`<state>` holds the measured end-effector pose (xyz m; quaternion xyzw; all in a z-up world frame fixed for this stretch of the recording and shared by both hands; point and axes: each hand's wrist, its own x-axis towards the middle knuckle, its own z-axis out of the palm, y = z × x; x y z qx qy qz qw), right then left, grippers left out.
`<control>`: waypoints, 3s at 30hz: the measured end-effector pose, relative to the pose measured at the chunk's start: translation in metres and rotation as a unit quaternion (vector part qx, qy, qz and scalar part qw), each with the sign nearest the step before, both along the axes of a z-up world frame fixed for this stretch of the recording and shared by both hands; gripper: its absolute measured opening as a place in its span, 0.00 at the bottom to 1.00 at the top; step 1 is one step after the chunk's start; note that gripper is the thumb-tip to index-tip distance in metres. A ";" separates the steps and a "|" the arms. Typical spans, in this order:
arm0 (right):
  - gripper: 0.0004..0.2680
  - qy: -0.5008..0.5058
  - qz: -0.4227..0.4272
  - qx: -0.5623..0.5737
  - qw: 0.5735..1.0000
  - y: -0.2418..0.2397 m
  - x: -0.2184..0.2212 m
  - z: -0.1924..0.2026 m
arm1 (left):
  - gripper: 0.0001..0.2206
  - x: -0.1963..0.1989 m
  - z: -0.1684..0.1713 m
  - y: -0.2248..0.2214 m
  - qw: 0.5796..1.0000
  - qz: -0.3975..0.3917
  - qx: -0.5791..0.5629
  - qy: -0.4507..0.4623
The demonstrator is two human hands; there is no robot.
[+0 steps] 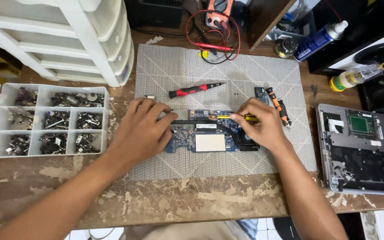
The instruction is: Installing a cooling fan and connecting various ribbon and wire connectors to a laptop motherboard.
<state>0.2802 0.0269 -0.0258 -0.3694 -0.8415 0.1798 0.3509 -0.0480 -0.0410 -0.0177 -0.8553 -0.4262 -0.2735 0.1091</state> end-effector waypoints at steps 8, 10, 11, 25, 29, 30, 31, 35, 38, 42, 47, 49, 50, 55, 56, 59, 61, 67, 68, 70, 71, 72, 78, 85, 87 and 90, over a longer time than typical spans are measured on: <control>0.05 0.008 0.000 -0.024 1.000 -0.005 -0.007 0.006 | 0.10 -0.033 0.037 0.010 0.995 0.086 0.045 0.034; 0.05 0.009 0.001 -0.011 1.000 -0.005 -0.010 0.008 | 0.07 -0.046 0.044 0.012 0.997 0.052 -0.041 0.031; 0.05 0.010 0.003 -0.012 1.000 -0.004 -0.010 0.005 | 0.07 -0.048 0.046 0.014 0.997 0.054 -0.041 0.032; 0.02 -0.022 0.030 -0.042 0.998 -0.015 -0.037 0.001 | 0.15 -0.062 0.082 0.030 0.927 -0.015 -0.362 0.092; 0.03 -0.078 0.033 -0.018 0.996 -0.026 -0.065 0.027 | 0.22 -0.064 0.088 0.032 0.901 -0.002 -0.421 0.107; 0.03 -0.083 0.034 -0.018 0.996 -0.024 -0.068 0.026 | 0.24 -0.065 0.086 0.033 0.900 -0.001 -0.421 0.109; 0.02 -0.090 0.036 -0.020 0.995 -0.023 -0.069 0.025 | 0.25 -0.065 0.083 0.032 0.899 -0.001 -0.424 0.109; 0.02 -0.111 0.054 -0.020 0.992 -0.019 -0.080 0.019 | 0.26 -0.067 0.075 0.032 0.903 -0.005 -0.420 0.089; 0.02 -0.105 0.069 -0.050 0.991 -0.017 -0.091 0.019 | 0.26 -0.068 0.075 0.033 0.902 -0.006 -0.423 0.081; 0.03 -0.103 0.084 -0.052 0.990 -0.015 -0.103 0.023 | 0.26 -0.068 0.077 0.031 0.904 -0.007 -0.421 0.068; 0.02 -0.109 0.081 -0.017 0.991 -0.016 -0.105 0.031 | 0.26 -0.066 0.082 0.031 0.901 -0.002 -0.429 0.067; 0.02 -0.115 0.066 0.013 0.991 -0.018 -0.101 0.033 | 0.27 -0.067 0.083 0.030 0.899 -0.001 -0.433 0.061; 0.02 -0.115 0.063 0.013 0.991 -0.014 -0.092 0.025 | 0.27 -0.067 0.083 0.032 0.899 -0.004 -0.433 0.063; 0.02 -0.044 0.071 -0.055 0.995 -0.007 -0.059 0.022 | 0.28 -0.068 0.080 0.032 0.901 -0.002 -0.430 0.056; 0.02 -0.044 0.073 -0.055 0.995 -0.007 -0.058 0.024 | 0.28 -0.068 0.079 0.031 0.901 0.000 -0.430 0.055; 0.01 -0.047 0.075 -0.071 0.994 -0.010 -0.057 0.026 | 0.27 -0.068 0.078 0.030 0.903 0.003 -0.426 0.056; 0.01 -0.050 0.092 -0.079 0.991 -0.011 -0.061 0.025 | 0.27 -0.069 0.080 0.031 0.903 -0.001 -0.426 0.059; 0.01 -0.061 0.110 -0.057 0.990 -0.012 -0.084 0.022 | 0.28 -0.069 0.075 0.031 0.906 -0.002 -0.419 0.055; 0.01 -0.060 0.110 -0.056 0.991 -0.014 -0.088 0.022 | 0.28 -0.069 0.076 0.030 0.906 -0.001 -0.419 0.055; 0.01 -0.073 0.104 -0.049 0.991 -0.017 -0.095 0.022 | 0.27 -0.068 0.077 0.030 0.907 0.002 -0.417 0.057; 0.01 -0.073 0.102 -0.047 0.991 -0.018 -0.097 0.025 | 0.27 -0.068 0.078 0.030 0.908 0.000 -0.416 0.059; 0.01 -0.076 0.097 -0.041 0.992 -0.019 -0.099 0.028 | 0.27 -0.068 0.078 0.030 0.906 0.002 -0.420 0.056; 0.02 -0.015 0.067 -0.060 0.996 -0.008 -0.070 0.019 | 0.28 -0.066 0.080 0.032 0.899 0.000 -0.434 0.057; 0.01 -0.058 0.053 -0.106 0.991 -0.008 -0.054 0.024 | 0.28 -0.065 0.072 0.034 0.896 0.008 -0.440 0.055; 0.01 -0.061 0.053 -0.103 0.991 -0.009 -0.057 0.025 | 0.28 -0.065 0.073 0.033 0.894 0.012 -0.445 0.057; 0.02 -0.072 0.057 -0.085 0.992 -0.007 -0.062 0.021 | 0.28 -0.063 0.080 0.033 0.891 0.021 -0.449 0.064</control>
